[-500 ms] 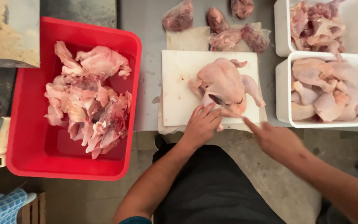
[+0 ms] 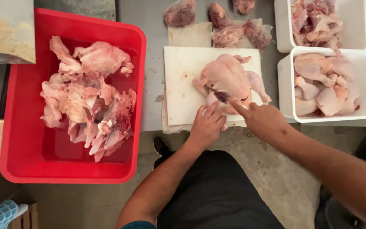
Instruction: Butchering whole chickens into parts using a knife on a cutting board and sorting the pieces into bins.
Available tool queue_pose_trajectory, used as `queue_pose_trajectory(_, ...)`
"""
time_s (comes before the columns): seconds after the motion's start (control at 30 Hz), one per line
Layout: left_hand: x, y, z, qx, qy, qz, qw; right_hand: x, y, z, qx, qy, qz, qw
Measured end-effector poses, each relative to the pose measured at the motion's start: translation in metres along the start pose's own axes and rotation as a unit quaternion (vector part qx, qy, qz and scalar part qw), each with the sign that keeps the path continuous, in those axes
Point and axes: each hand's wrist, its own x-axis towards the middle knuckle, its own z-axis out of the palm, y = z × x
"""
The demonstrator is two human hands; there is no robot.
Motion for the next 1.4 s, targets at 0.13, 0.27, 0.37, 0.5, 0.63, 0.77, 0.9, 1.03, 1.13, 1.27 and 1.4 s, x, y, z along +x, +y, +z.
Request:
queue_pose_trajectory(0.13,-0.003,0.000,0.001,0.016,0.034,0.009,0.999,-0.047,0.021,-0.025,-0.087,-0.105,-0.001,0.991)
queue_pose_trajectory(0.27,-0.027,-0.005,0.036,0.005,0.020,-0.010,1.000,-0.062,0.028,-0.034,-0.065,-0.026,-0.033,0.997)
queue_pose_trajectory(0.37,-0.032,-0.008,0.047,0.001,0.019,-0.010,1.000,-0.054,0.041,-0.023,-0.061,0.057,-0.054,0.995)
queue_pose_trajectory(0.5,-0.025,0.002,0.027,0.002,-0.025,-0.039,0.999,-0.090,0.075,-0.018,-0.068,0.059,-0.049,0.995)
queue_pose_trajectory(0.63,-0.005,0.001,0.024,0.010,-0.057,-0.078,0.995,-0.116,0.100,-0.018,-0.040,0.052,-0.021,0.998)
queue_pose_trajectory(0.77,0.048,-0.004,0.044,0.039,-0.054,-0.107,0.992,-0.086,0.109,0.011,0.352,-0.007,0.089,0.932)
queue_pose_trajectory(0.9,0.116,-0.006,0.060,0.112,-0.237,-0.160,0.952,-0.043,0.096,-0.003,0.503,-0.025,0.084,0.860)
queue_pose_trajectory(1.03,0.157,-0.003,0.052,0.140,-0.398,-0.193,0.886,-0.004,0.096,-0.002,0.536,-0.054,0.078,0.839)
queue_pose_trajectory(1.13,0.149,-0.013,0.060,0.189,-0.365,-0.162,0.897,0.017,0.093,-0.001,0.549,-0.047,0.086,0.830)
queue_pose_trajectory(1.27,0.137,-0.027,0.069,0.232,-0.292,-0.117,0.920,0.042,0.090,0.001,0.512,-0.074,0.061,0.854)
queue_pose_trajectory(1.4,0.127,-0.042,0.080,0.250,-0.261,-0.111,0.926,-0.014,0.099,-0.061,0.505,-0.132,0.045,0.852)
